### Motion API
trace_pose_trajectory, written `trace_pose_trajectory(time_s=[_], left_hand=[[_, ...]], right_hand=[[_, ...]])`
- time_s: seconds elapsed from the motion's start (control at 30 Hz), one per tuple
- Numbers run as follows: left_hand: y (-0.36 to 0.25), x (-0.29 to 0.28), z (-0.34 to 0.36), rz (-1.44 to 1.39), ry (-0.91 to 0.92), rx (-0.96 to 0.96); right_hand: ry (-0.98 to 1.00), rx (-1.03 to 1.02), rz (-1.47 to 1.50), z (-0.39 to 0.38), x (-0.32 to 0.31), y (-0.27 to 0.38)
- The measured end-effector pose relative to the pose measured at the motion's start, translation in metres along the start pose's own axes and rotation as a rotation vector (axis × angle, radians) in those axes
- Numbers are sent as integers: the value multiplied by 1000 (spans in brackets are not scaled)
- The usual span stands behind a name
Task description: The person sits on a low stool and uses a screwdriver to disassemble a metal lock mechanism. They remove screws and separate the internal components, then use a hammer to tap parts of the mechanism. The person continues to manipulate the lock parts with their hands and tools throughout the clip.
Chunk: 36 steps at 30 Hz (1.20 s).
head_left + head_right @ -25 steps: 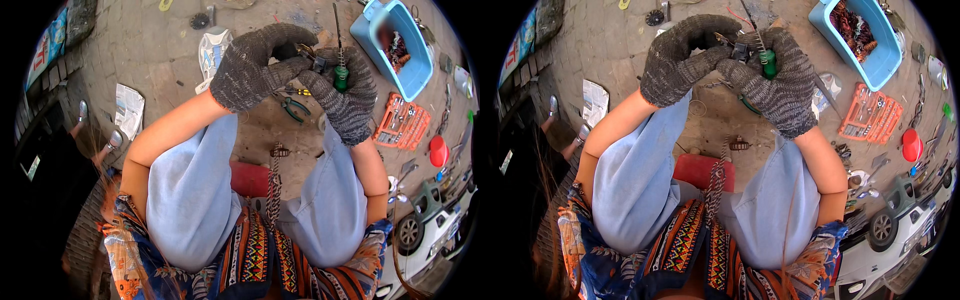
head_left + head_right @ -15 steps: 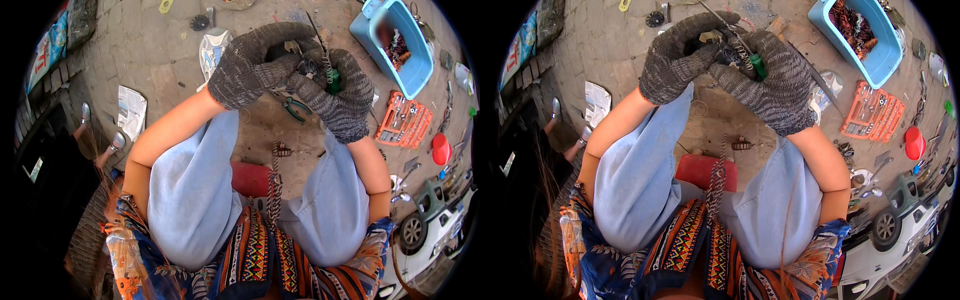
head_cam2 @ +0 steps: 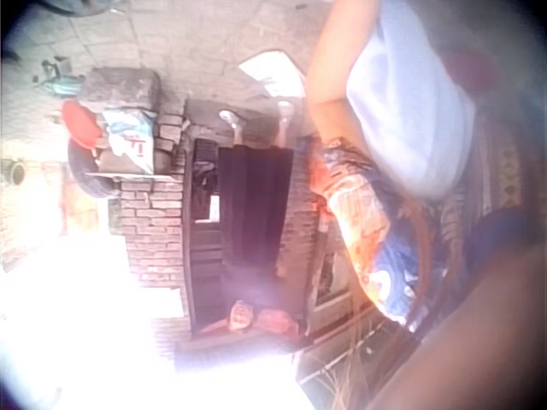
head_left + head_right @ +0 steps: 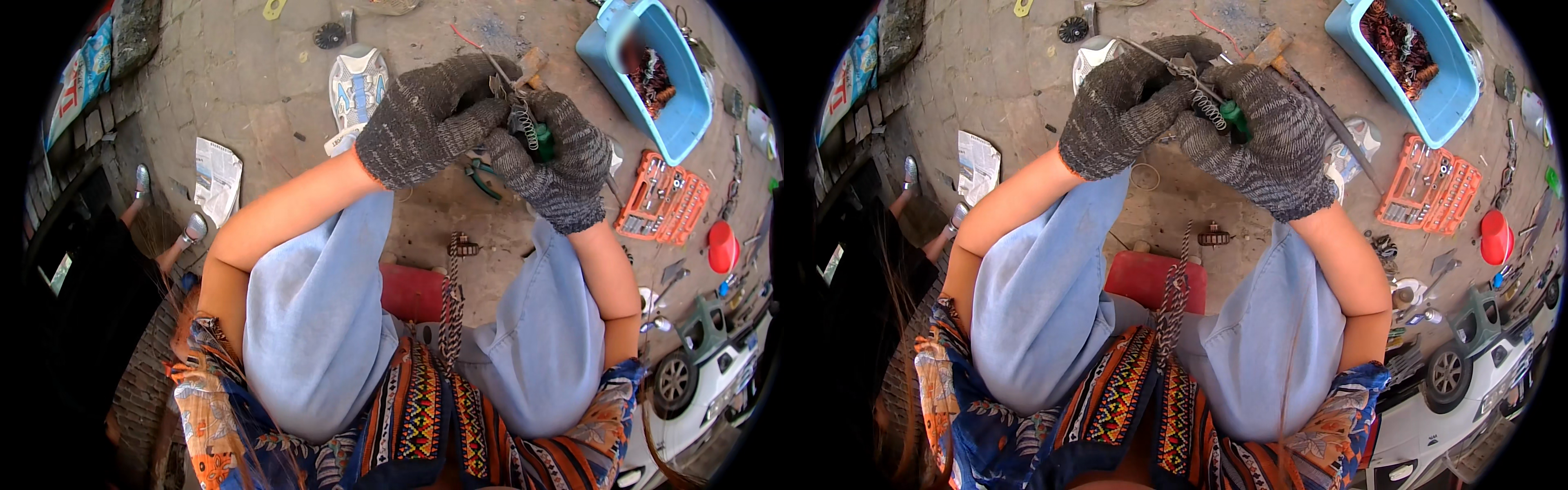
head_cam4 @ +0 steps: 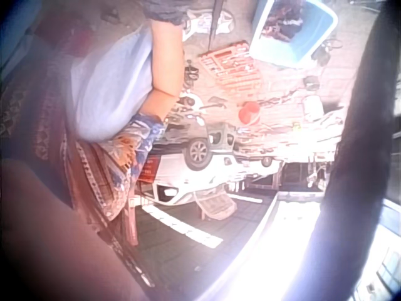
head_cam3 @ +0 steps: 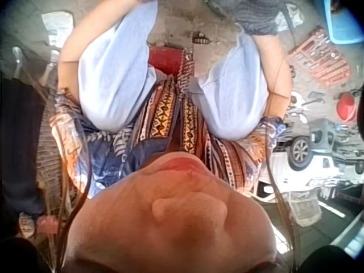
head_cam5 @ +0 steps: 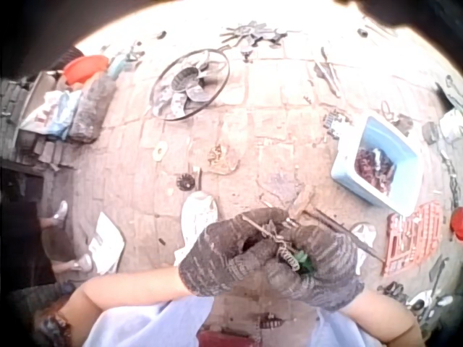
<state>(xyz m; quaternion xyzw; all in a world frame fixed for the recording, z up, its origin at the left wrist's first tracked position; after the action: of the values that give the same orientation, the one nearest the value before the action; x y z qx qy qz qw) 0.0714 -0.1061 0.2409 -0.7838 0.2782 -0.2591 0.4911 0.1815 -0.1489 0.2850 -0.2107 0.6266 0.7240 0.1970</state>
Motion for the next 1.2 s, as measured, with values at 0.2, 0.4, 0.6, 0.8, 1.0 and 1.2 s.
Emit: trace_pose_trajectory(time_s=[0.2,0.4,0.6,0.8,1.0,1.2], left_hand=[[-14,5,-3,249,95,150],[-5,17,-5,208,256,-31],[4,24,-10,94,371,-169],[-13,24,-30,353,440,504],[-20,28,-43,491,406,760],[-5,8,-6,32,179,5]], right_hand=[[110,97,113,-4,5,-9],[77,264,405,-24,8,-41],[410,-17,235,-10,15,-14],[292,108,539,-25,5,-26],[302,137,787,-27,12,-24],[179,409,744,-21,18,-40]])
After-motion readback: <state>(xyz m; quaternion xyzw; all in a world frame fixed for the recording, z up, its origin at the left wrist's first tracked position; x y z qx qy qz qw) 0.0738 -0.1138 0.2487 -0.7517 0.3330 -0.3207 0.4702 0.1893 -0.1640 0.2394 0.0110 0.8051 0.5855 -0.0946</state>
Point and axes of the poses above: each hand's wrist, its own z-axis towards the middle knuckle, its own x-axis out of the palm, y = z × x, the point moved 9 cm from there along z, towards the middle knuckle, and after that the axes turned 8 degrees about -x, right-handed, at the moved point
